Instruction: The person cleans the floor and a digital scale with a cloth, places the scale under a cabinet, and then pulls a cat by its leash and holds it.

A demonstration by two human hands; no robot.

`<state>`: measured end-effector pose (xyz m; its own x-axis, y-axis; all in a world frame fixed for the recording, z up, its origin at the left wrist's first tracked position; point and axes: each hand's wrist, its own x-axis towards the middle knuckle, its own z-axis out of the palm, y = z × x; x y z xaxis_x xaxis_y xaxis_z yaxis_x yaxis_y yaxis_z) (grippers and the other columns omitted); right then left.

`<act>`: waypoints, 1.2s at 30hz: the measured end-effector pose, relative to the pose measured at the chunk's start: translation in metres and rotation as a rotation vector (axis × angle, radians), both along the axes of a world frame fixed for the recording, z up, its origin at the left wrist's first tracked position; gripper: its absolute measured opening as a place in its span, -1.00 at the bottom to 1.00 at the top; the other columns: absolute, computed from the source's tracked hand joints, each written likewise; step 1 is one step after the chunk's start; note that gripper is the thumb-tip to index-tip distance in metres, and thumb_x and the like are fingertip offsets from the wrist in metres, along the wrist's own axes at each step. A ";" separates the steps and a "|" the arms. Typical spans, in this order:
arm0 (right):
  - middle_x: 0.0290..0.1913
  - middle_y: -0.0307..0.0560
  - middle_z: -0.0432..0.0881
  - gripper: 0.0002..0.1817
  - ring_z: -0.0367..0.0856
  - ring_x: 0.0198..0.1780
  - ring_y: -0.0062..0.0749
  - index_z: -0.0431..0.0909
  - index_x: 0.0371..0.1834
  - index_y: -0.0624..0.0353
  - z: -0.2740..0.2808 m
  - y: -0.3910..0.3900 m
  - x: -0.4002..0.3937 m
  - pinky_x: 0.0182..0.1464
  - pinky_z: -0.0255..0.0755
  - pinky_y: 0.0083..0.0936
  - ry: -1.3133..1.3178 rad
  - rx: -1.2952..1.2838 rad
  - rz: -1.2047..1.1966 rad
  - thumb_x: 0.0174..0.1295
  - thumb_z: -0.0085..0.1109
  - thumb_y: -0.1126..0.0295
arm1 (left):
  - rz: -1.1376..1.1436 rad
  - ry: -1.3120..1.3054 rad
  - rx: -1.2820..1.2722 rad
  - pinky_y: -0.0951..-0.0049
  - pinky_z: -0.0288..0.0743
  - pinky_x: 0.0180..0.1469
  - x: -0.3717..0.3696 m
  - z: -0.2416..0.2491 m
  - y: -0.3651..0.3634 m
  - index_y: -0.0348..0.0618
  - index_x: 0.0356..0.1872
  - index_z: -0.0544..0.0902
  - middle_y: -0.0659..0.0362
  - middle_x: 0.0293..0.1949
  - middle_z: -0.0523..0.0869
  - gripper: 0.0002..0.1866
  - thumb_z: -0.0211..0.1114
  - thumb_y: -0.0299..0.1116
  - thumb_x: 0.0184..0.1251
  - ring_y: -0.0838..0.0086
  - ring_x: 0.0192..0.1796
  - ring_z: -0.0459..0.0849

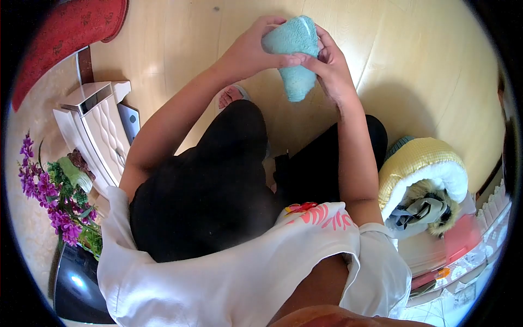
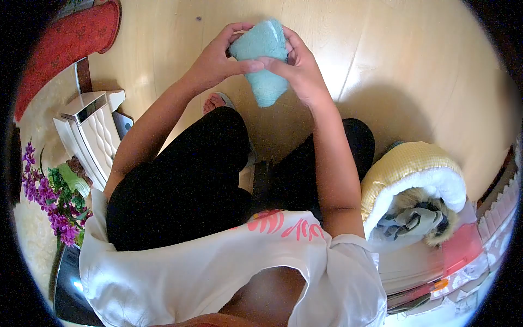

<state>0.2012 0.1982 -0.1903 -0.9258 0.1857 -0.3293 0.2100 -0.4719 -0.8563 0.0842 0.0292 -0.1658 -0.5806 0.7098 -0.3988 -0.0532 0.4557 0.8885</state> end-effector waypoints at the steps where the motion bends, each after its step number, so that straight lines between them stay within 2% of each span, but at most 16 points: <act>1: 0.12 -0.03 0.61 -0.23 0.59 0.13 -0.35 0.26 0.43 0.24 0.001 0.002 -0.002 0.20 0.46 -0.40 0.014 0.083 0.005 0.15 0.42 0.42 | 0.011 -0.002 -0.001 0.30 0.45 0.27 0.000 0.000 0.000 -0.21 0.36 0.35 -0.02 0.23 0.55 -0.18 0.56 -0.16 0.13 0.30 0.23 0.56; 5: 0.19 -0.02 0.54 -0.12 0.49 0.26 -0.28 0.25 0.45 0.20 -0.015 0.012 -0.006 0.29 0.39 -0.31 0.058 0.526 -0.193 0.04 0.52 0.34 | 0.118 -0.133 -0.046 0.32 0.49 0.22 -0.009 -0.007 -0.005 -0.27 0.32 0.40 0.01 0.19 0.58 -0.24 0.55 -0.23 0.14 0.35 0.18 0.59; 8: 0.25 0.03 0.51 -0.10 0.46 0.29 -0.23 0.27 0.43 0.23 -0.016 -0.002 0.000 0.32 0.36 -0.27 -0.119 0.019 -0.169 0.02 0.55 0.27 | 0.398 -0.499 0.224 0.32 0.51 0.20 -0.004 -0.009 0.000 -0.33 0.31 0.41 0.03 0.17 0.59 -0.31 0.49 -0.32 0.19 0.36 0.16 0.60; 9: 0.25 0.03 0.52 -0.11 0.48 0.27 -0.22 0.28 0.42 0.24 -0.012 -0.005 0.003 0.32 0.36 -0.27 -0.200 -0.158 -0.129 0.02 0.54 0.27 | 0.393 -0.514 0.215 0.32 0.51 0.20 -0.001 -0.013 0.002 -0.34 0.30 0.41 0.04 0.16 0.60 -0.33 0.47 -0.34 0.20 0.36 0.15 0.60; 11: 0.19 0.03 0.58 -0.14 0.54 0.21 -0.25 0.29 0.41 0.31 -0.011 -0.007 0.002 0.31 0.37 -0.28 -0.276 -0.251 -0.028 0.06 0.52 0.29 | 0.378 -0.529 0.214 0.33 0.51 0.20 -0.003 -0.015 0.006 -0.37 0.30 0.41 0.06 0.14 0.61 -0.36 0.44 -0.39 0.23 0.37 0.13 0.61; 12: 0.16 0.02 0.60 -0.16 0.56 0.19 -0.26 0.29 0.41 0.35 -0.007 -0.006 -0.001 0.30 0.38 -0.30 -0.263 -0.250 -0.024 0.07 0.51 0.30 | 0.305 -0.430 0.102 0.34 0.49 0.21 -0.010 -0.011 0.006 -0.31 0.27 0.44 0.08 0.10 0.61 -0.40 0.44 -0.43 0.21 0.39 0.14 0.59; 15: 0.14 0.00 0.62 -0.20 0.57 0.18 -0.30 0.29 0.39 0.37 -0.007 0.004 -0.003 0.29 0.39 -0.35 -0.251 -0.189 0.047 0.09 0.47 0.36 | 0.198 -0.162 0.088 0.35 0.46 0.22 -0.014 -0.012 0.011 -0.25 0.25 0.44 0.10 0.09 0.61 -0.40 0.46 -0.45 0.18 0.42 0.14 0.57; 21: 0.15 -0.05 0.63 -0.32 0.56 0.18 -0.35 0.42 0.31 0.32 0.000 0.013 -0.012 0.29 0.38 -0.37 -0.291 -0.080 0.109 0.13 0.47 0.35 | 0.025 -0.335 0.126 0.36 0.41 0.24 -0.037 -0.012 0.014 -0.17 0.24 0.33 0.09 0.11 0.59 -0.37 0.46 -0.46 0.17 0.39 0.18 0.53; 22: 0.05 -0.07 0.69 -0.46 0.61 0.09 -0.41 0.51 0.22 0.31 0.007 0.015 -0.017 0.23 0.43 -0.39 -0.326 -0.027 0.123 0.20 0.42 0.35 | 0.021 -0.341 0.131 0.37 0.41 0.24 -0.040 -0.015 0.015 -0.17 0.24 0.35 0.09 0.12 0.59 -0.38 0.45 -0.44 0.18 0.39 0.18 0.53; 25: -0.08 -0.10 0.73 -0.63 0.65 -0.04 -0.47 0.60 0.08 0.28 -0.005 0.045 -0.015 0.12 0.49 -0.42 -0.401 0.180 0.140 0.25 0.36 0.36 | 0.014 -0.248 0.112 0.37 0.45 0.22 -0.053 -0.032 0.014 -0.19 0.25 0.40 0.11 0.10 0.62 -0.45 0.39 -0.42 0.25 0.41 0.17 0.55; 28: -0.31 -0.25 0.68 -0.79 0.55 -0.25 -0.57 0.64 -0.05 0.27 -0.038 0.115 0.016 -0.09 0.50 -0.48 -0.526 0.576 -0.252 0.31 0.24 0.43 | 0.167 -0.158 0.133 0.40 0.51 0.14 -0.070 -0.066 -0.009 -0.21 0.23 0.46 0.10 0.04 0.67 -0.53 0.34 -0.43 0.33 0.44 0.11 0.60; 29: -0.25 -0.17 0.72 -0.78 0.58 -0.21 -0.55 0.64 -0.01 0.30 -0.044 0.140 0.029 -0.07 0.52 -0.48 -0.496 0.748 -0.426 0.32 0.19 0.48 | 0.237 -0.136 0.142 0.42 0.53 0.11 -0.078 -0.075 -0.020 -0.21 0.22 0.47 0.10 0.02 0.68 -0.56 0.33 -0.45 0.35 0.45 0.07 0.62; 31: -0.04 0.07 0.75 -0.63 0.71 -0.07 -0.35 0.61 0.14 0.32 -0.051 0.180 0.046 0.02 0.56 -0.38 -0.721 1.218 -0.706 0.25 0.15 0.58 | 0.415 -0.139 0.092 0.46 0.55 0.05 -0.088 -0.075 -0.040 -0.22 0.14 0.54 0.12 -0.09 0.71 -0.68 0.27 -0.47 0.40 0.49 -0.02 0.66; 32: -0.05 0.13 0.75 -0.59 0.74 -0.07 -0.16 0.61 0.14 0.32 -0.059 0.191 0.057 0.04 0.56 -0.31 -0.848 1.439 -0.844 0.18 0.11 0.64 | 0.503 -0.140 0.068 0.48 0.56 0.03 -0.092 -0.074 -0.049 -0.23 0.09 0.57 0.14 -0.14 0.73 -0.74 0.24 -0.48 0.43 0.50 -0.07 0.68; 35: -0.06 0.17 0.74 -0.58 0.73 -0.08 -0.03 0.61 0.13 0.31 -0.122 0.194 0.092 0.04 0.56 -0.22 -1.279 1.359 -0.821 0.16 0.08 0.62 | 0.672 -0.083 -0.021 0.51 0.58 -0.02 -0.104 -0.078 -0.070 -0.25 0.01 0.62 0.14 -0.17 0.73 -0.82 0.21 -0.48 0.46 0.52 -0.15 0.69; 36: -0.07 0.17 0.74 -0.59 0.71 -0.07 0.02 0.61 0.13 0.31 -0.122 0.162 0.079 0.05 0.55 -0.20 -1.163 1.432 -0.771 0.19 0.08 0.55 | 0.685 -0.096 -0.048 0.52 0.58 -0.02 -0.107 -0.081 -0.078 -0.25 0.00 0.62 0.14 -0.17 0.72 -0.82 0.21 -0.48 0.46 0.53 -0.14 0.69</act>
<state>0.2803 0.3597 -0.3121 -0.0294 0.9924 0.1196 0.9657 0.0591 -0.2527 -0.0232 -0.0485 -0.2465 -0.8524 0.1761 -0.4924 -0.4203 0.3296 0.8454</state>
